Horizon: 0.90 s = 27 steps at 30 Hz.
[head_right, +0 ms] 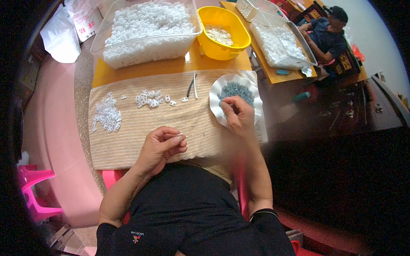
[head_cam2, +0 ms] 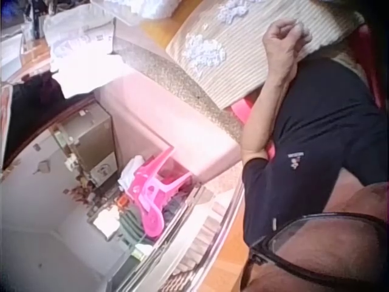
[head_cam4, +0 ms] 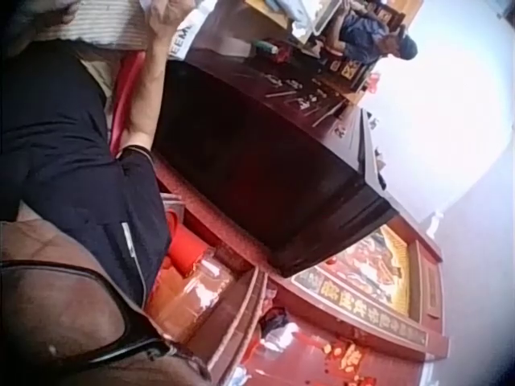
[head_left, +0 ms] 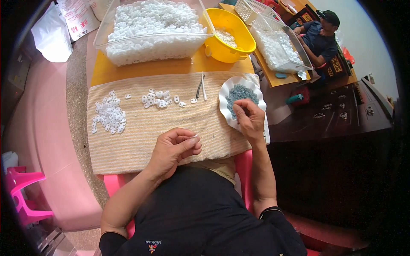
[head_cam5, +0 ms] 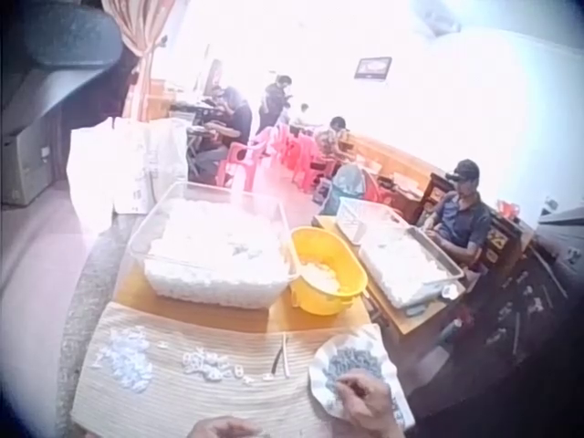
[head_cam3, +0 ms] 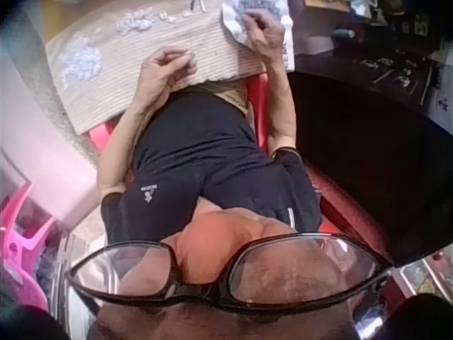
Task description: Assembling small white plastic components by hand at a workbench.
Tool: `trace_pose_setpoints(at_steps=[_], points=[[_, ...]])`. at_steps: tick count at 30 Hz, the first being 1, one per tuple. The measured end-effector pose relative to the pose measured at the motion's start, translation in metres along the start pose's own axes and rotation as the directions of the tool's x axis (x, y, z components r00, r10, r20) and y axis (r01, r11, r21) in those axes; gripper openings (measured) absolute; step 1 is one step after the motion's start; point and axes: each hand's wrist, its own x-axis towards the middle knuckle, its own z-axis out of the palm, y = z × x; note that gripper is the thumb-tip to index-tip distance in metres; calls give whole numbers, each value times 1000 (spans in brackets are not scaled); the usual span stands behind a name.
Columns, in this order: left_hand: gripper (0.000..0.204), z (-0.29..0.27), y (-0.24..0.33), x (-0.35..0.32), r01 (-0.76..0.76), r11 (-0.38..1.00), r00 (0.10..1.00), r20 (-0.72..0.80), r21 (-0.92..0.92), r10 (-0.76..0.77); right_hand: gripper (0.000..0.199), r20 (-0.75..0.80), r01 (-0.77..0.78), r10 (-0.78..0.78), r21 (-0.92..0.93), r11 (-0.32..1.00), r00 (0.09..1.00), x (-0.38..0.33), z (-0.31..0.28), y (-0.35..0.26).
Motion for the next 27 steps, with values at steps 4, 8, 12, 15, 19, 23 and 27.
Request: trace_pose_setpoints(at_steps=[4, 8, 12, 15, 19, 23, 27], points=[[15, 4, 3, -2, 7, 1000, 1000, -29, 14, -6, 7, 82, -150, 139, 150, 977, 987, -9, 11, -12], [15, -1, 1, 0, 6, 1000, 999, -34, 5, -6, 9, 226, -199, 142, 250, 948, 964, -20, 27, -21], [16, -5, -3, 3, -57, 998, 998, -21, -32, 56, 9, 343, -243, 124, 329, 913, 931, -32, 41, -27], [16, -2, -2, 2, -76, 996, 997, -36, -52, 74, 9, 405, -285, 123, 370, 884, 906, -39, 50, -33], [17, -3, -2, 3, -61, 996, 997, -44, -60, 59, 9, 451, -269, 39, 459, 847, 892, -45, 60, -27], [16, -3, -2, 2, -37, 997, 999, -32, -73, 35, 11, 418, -325, 126, 448, 833, 900, -49, 64, -22], [14, -4, -5, 4, -37, 996, 999, -7, -76, 37, 11, 345, -216, 51, 458, 863, 937, -49, 70, -20]])
